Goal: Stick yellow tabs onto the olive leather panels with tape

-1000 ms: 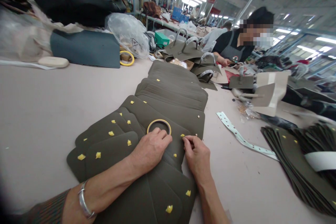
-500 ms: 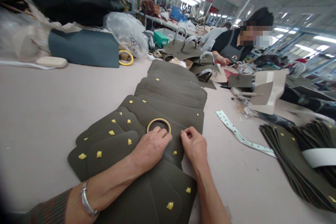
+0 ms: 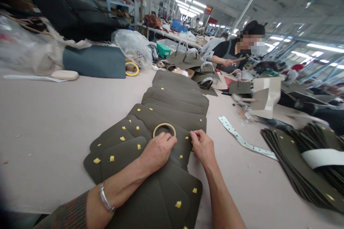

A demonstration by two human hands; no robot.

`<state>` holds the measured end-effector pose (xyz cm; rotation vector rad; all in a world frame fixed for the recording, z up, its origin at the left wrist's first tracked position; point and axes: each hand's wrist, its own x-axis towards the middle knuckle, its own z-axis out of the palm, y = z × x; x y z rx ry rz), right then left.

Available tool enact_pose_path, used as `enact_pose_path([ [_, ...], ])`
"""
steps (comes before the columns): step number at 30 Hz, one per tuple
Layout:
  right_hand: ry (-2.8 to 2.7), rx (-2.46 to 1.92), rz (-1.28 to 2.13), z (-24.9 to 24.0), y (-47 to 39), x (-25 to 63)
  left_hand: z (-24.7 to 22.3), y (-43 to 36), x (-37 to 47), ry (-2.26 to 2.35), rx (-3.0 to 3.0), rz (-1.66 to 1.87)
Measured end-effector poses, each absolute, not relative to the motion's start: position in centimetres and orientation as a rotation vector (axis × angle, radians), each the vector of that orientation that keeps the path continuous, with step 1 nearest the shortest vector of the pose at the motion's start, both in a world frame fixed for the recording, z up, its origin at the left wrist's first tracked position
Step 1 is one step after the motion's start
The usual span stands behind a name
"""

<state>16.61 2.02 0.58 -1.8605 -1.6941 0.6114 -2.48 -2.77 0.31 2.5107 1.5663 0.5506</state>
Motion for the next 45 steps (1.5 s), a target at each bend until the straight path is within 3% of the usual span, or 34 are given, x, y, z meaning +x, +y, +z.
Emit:
enact_pose_path([
  [6, -2.206, -1.435, 0.25, 1.7, 2.4, 15.2, 0.6, -2.8, -2.8, 1.479, 2.446, 0.931],
  [10, -2.501, -1.457, -0.01, 1.9, 3.2, 13.3, 1.0, -3.2, -3.4, 1.357, 2.382, 1.322],
  [13, -2.556, -1.553, -0.015, 2.1, 3.5, 12.4, 1.3, -3.5, -3.7, 1.316, 2.373, 1.446],
  [25, -2.573, -1.427, 0.655, 3.1, 2.5, 11.2, 1.8, -3.6, -4.3, 1.316, 2.284, 1.601],
  [30, -2.574, -1.202, 1.256, 4.3, 0.9, 10.5, 2.0, -3.5, -4.5, 1.292, 2.226, 1.783],
  [34, -2.374, -1.268, 1.642, 5.3, -1.1, 10.0, 2.5, -3.5, -4.7, 1.272, 2.166, 1.835],
  [45, -1.655, -1.508, 1.931, 3.9, -6.3, 7.4, 4.1, -3.8, -5.0, 1.207, 2.078, 1.901],
])
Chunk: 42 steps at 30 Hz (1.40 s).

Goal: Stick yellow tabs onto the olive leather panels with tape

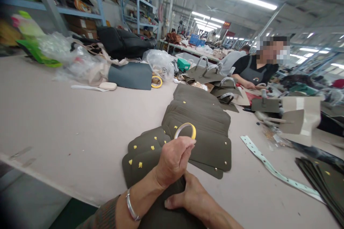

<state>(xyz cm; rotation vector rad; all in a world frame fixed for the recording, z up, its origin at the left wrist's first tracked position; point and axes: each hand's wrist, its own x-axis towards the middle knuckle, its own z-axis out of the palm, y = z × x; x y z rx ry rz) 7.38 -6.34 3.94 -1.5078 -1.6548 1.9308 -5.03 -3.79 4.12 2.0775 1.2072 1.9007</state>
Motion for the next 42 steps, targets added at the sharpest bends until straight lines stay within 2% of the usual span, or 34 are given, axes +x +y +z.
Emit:
enact_pose_path([
  [4, -1.505, -1.319, 2.115, 3.5, -6.6, 7.3, 5.7, -4.9, -8.1, 1.417, 2.055, 1.825],
  [8, -1.606, -1.216, 2.154, 5.0, -6.4, 7.8, 6.1, -5.1, -15.1, 2.005, 1.988, 1.541],
  [12, -2.076, -1.305, 1.731, 9.2, -5.9, 8.6, 3.7, -4.5, -22.0, 2.41, 1.93, 1.002],
  [15, -2.455, -1.38, 1.243, 12.8, -5.7, 9.0, 1.9, -4.6, -24.3, 2.438, 1.929, 0.891],
  [17, -2.643, -1.476, 0.891, 14.4, -5.6, 9.3, 1.4, -5.1, -24.2, 2.368, 1.955, 1.061],
  [20, -2.811, -1.619, 0.441, 14.7, -5.4, 9.8, 1.7, -6.0, -22.4, 1.936, 1.978, 1.314],
  [23, -2.905, -1.638, 0.216, 12.9, -5.1, 10.6, 2.0, -6.2, -19.8, 1.529, 1.871, 1.266],
  [27, -2.923, -1.552, 0.148, 10.6, -5.5, 11.7, 2.0, -6.4, -16.9, 1.396, 1.771, 1.147],
  [35, -2.825, -1.455, 0.083, 8.9, -7.3, 12.3, 1.2, -9.5, -15.4, 1.454, 1.732, 1.209],
  [42, -2.776, -1.445, 0.051, 8.4, -7.2, 12.6, 1.7, -8.4, -16.0, 1.375, 1.854, 1.241],
])
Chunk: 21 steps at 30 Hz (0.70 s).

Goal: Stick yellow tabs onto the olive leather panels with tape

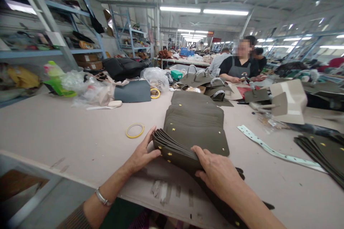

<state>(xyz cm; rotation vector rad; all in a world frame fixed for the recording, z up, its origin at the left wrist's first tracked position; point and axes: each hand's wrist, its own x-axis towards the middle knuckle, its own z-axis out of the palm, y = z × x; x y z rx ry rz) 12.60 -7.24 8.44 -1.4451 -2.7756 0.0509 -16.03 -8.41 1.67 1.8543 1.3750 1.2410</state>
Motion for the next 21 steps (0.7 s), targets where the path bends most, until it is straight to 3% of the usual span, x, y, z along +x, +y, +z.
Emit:
enact_pose_path([
  [6, -2.774, -1.483, 0.024, 8.2, -7.2, 13.0, 2.9, -10.3, -15.3, 1.726, 2.16, 1.664],
  [11, -2.727, -1.43, 0.026, 7.7, -7.1, 13.0, 3.1, -11.6, -12.7, 1.783, 2.125, 1.427],
  [16, -2.732, -1.411, 0.018, 7.3, -7.0, 13.3, 2.1, -11.5, -11.4, 1.753, 1.98, 1.397],
  [21, -2.742, -1.444, -0.025, 7.6, -7.3, 12.7, 3.9, -12.1, -10.9, 1.83, 2.312, 1.456],
])
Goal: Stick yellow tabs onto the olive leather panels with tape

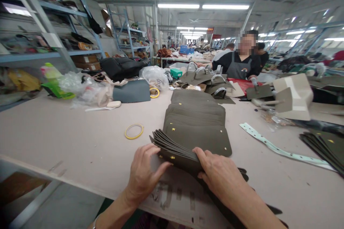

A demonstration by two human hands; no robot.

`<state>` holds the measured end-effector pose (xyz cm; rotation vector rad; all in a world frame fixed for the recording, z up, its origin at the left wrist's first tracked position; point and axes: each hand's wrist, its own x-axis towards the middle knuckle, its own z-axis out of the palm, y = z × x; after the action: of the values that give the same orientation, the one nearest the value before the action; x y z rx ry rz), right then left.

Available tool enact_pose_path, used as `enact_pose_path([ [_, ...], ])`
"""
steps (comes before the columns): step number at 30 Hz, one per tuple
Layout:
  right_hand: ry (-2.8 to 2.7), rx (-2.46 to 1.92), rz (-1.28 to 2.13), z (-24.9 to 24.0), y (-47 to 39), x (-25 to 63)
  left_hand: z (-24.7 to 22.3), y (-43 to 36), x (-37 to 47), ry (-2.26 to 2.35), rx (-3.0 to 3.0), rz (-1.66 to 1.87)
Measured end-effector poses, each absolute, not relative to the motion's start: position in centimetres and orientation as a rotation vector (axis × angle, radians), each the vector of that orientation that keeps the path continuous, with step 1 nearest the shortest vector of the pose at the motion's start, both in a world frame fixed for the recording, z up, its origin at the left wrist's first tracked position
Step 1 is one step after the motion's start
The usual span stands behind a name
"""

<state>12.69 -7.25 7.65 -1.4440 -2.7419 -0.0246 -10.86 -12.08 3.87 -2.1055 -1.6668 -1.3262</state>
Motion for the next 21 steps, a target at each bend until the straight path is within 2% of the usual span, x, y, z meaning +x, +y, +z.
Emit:
enact_pose_path([
  [6, -2.744, -1.492, -0.087, 10.4, -8.1, 11.9, 8.8, -9.1, -7.4, -1.334, -2.57, -0.564],
  [9, -2.493, -1.433, -0.105, 10.7, -9.6, 15.0, 9.4, -7.4, -6.3, -1.386, -2.614, -0.364],
  [12, -2.014, -1.583, -0.049, 8.4, -12.4, 19.9, 9.3, -6.6, -6.1, -1.409, -2.627, -0.303],
  [16, -1.454, -1.781, 0.426, 2.2, -15.0, 24.6, 9.8, -6.2, -6.3, -1.404, -2.688, -0.27],
  [19, -1.325, -1.664, 0.811, -1.1, -14.6, 25.0, 10.3, -5.8, -6.1, -1.415, -2.711, -0.211],
  [21, -1.344, -1.624, 0.893, -1.7, -13.9, 24.2, 10.5, -5.6, -6.0, -1.42, -2.725, -0.163],
])
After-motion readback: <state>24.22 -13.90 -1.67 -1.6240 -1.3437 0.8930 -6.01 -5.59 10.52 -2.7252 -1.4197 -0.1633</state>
